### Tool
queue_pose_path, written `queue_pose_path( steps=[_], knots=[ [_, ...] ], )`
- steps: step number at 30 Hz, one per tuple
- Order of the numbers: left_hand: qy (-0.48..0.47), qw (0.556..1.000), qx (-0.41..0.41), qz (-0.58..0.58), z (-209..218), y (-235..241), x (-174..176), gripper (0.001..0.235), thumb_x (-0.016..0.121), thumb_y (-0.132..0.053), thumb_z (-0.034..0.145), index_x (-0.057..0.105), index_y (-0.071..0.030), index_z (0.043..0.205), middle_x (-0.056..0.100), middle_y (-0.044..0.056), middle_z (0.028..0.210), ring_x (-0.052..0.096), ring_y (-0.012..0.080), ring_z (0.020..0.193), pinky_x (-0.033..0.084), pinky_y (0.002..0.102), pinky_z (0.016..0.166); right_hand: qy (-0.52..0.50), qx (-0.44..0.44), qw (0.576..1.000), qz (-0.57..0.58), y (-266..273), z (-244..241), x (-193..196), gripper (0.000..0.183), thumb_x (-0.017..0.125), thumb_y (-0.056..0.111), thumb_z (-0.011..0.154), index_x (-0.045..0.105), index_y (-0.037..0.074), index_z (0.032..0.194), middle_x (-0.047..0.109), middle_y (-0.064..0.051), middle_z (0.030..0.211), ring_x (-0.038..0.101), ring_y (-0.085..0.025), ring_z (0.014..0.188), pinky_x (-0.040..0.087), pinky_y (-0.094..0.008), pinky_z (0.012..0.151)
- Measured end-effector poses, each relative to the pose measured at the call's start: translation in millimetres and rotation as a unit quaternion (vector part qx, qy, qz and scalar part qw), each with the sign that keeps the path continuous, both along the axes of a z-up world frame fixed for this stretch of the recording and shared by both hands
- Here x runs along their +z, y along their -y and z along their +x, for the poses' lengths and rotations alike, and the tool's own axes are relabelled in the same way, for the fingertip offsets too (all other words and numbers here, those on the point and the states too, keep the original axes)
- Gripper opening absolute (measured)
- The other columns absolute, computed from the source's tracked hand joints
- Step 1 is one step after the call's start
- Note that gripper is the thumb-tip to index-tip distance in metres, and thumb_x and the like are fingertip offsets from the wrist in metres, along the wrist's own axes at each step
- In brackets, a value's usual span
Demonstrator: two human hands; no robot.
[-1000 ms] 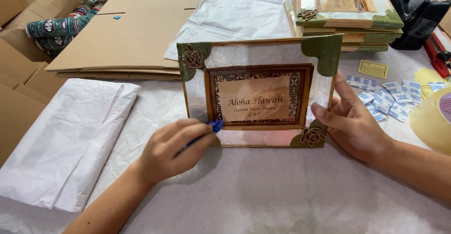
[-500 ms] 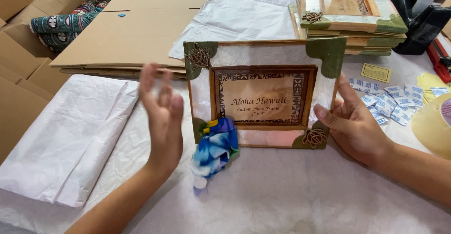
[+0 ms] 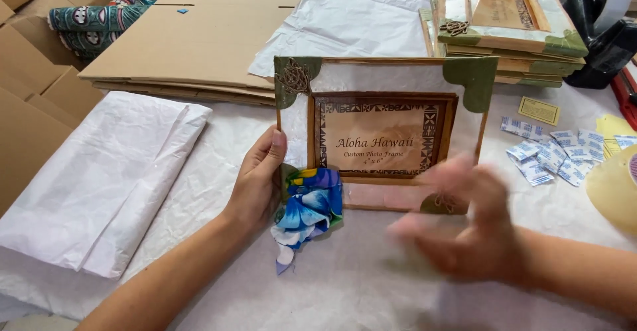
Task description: A person cleans a decorative picture frame with a cloth and then applies adhesive or finishing material to the corners using a blue applicator tool.
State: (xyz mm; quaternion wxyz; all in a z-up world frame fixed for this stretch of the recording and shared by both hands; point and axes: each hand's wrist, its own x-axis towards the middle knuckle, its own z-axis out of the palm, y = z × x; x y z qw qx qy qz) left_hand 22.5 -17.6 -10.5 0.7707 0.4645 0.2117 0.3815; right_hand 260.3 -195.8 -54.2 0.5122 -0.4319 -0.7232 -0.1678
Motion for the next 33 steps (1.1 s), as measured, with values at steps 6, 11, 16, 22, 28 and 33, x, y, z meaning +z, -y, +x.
queue_pose_path(
  steps=[6,11,16,22,28,33],
  knots=[
    [0.076,0.997,-0.020,-0.023,-0.1,-2.0,-7.9,0.035,0.052,-0.031,0.103,0.061,-0.002,0.120,0.070,0.020,0.119,0.069,0.0317,0.109,0.061,0.044,0.091,0.323,0.093,0.939,-0.071,-32.3,-71.8,55.6,0.040,0.036,0.022,0.114,0.057,0.020,0.148,0.047,-0.009,0.159,0.042,-0.032,0.150,0.022,-0.049,0.125],
    [0.058,0.998,-0.015,0.033,-0.8,-7.9,-15.4,0.034,0.053,-0.033,0.104,0.064,-0.003,0.114,0.069,0.012,0.112,0.066,0.0222,0.107,0.058,0.035,0.090,0.302,0.138,0.940,-0.077,-51.5,-64.5,48.9,0.024,0.052,0.012,0.107,0.069,-0.003,0.115,0.064,-0.019,0.138,0.059,-0.038,0.132,0.048,-0.051,0.111],
    [0.056,0.998,-0.034,0.022,-2.6,-3.5,-11.6,0.039,0.051,-0.034,0.103,0.061,-0.004,0.126,0.069,0.015,0.124,0.068,0.0284,0.112,0.060,0.041,0.091,0.314,0.103,0.942,-0.057,-33.5,-48.5,52.2,0.017,0.063,0.010,0.103,0.071,-0.005,0.105,0.071,-0.020,0.125,0.070,-0.035,0.116,0.060,-0.047,0.099],
    [0.041,0.999,-0.022,0.011,-3.2,-5.4,-15.4,0.028,0.055,-0.035,0.104,0.064,-0.009,0.102,0.062,0.001,0.084,0.056,0.0122,0.065,0.047,0.026,0.050,0.358,0.040,0.931,-0.062,-7.1,-19.5,52.5,0.016,0.063,0.011,0.100,0.070,-0.003,0.103,0.071,-0.019,0.124,0.072,-0.035,0.111,0.063,-0.045,0.090],
    [0.028,0.999,-0.018,-0.006,-2.9,-5.6,-13.7,0.024,0.052,-0.034,0.106,0.061,-0.012,0.102,0.043,-0.005,0.075,0.038,0.0089,0.045,0.041,0.026,0.038,0.332,0.012,0.943,0.021,-10.2,-22.0,56.5,0.013,0.073,0.023,0.093,0.072,0.010,0.095,0.073,-0.005,0.101,0.070,-0.022,0.086,0.061,-0.033,0.075],
    [0.031,0.999,-0.017,0.020,-3.0,-9.3,-18.5,0.033,0.055,-0.038,0.103,0.045,-0.016,0.080,0.031,-0.006,0.066,0.030,0.0071,0.043,0.024,0.023,0.037,0.300,0.075,0.943,-0.121,-16.2,-21.4,55.8,0.024,0.061,0.024,0.101,0.068,0.005,0.114,0.066,-0.012,0.135,0.068,-0.033,0.114,0.058,-0.044,0.097]
  ],
)
